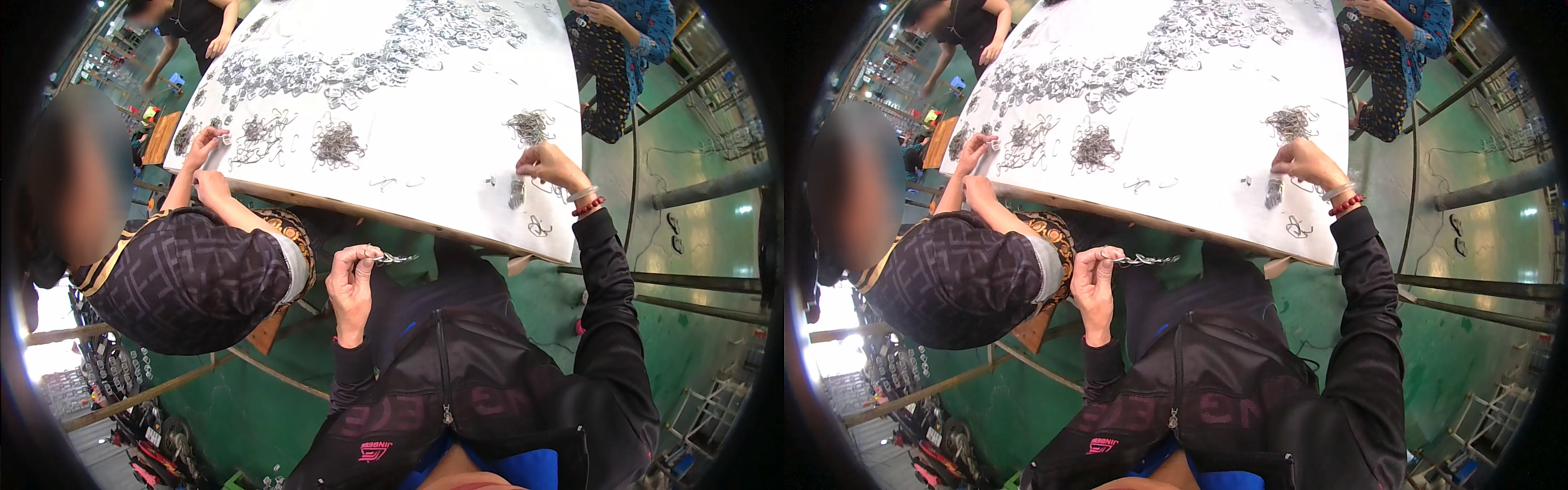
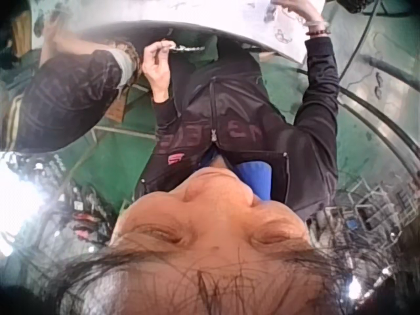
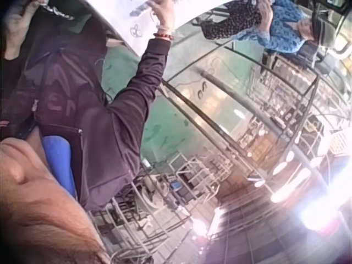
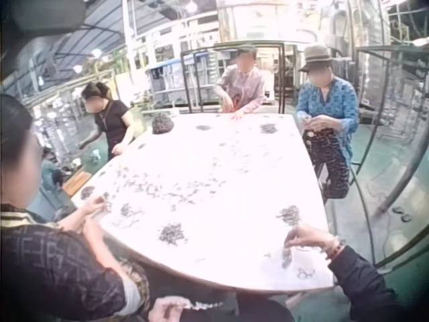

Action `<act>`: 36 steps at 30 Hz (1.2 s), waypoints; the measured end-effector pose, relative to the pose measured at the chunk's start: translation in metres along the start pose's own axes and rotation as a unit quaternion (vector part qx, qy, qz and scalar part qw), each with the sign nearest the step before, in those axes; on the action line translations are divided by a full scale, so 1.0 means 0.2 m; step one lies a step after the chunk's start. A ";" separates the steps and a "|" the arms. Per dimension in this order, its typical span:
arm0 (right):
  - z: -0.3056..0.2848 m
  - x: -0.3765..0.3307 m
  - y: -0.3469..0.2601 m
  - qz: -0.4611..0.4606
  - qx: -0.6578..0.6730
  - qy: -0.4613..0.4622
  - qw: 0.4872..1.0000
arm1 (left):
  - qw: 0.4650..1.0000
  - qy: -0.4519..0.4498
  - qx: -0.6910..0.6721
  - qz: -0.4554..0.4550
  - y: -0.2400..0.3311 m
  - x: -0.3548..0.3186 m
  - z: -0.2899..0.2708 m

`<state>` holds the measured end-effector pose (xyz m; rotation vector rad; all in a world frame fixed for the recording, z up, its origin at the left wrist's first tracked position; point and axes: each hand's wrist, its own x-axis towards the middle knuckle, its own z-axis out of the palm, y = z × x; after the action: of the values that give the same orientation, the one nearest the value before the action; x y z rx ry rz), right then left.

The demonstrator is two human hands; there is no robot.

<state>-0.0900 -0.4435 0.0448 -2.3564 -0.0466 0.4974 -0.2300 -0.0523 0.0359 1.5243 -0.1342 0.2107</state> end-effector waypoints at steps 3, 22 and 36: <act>-0.02 0.13 -0.03 -0.016 0.024 0.095 0.995 | 1.000 -0.004 -0.004 0.002 -0.01 0.02 0.01; -0.10 1.28 0.01 -0.102 -0.120 0.325 0.933 | 0.997 -0.021 0.078 0.009 -0.10 0.12 0.04; 0.72 -0.20 -0.78 -0.134 0.478 0.035 0.867 | 0.994 -0.008 0.102 0.048 0.00 0.17 0.14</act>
<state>-0.1637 -0.2409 0.0645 -1.3547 -0.0713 0.2076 -0.1955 -0.0782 0.0446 1.7251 -0.2036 0.2951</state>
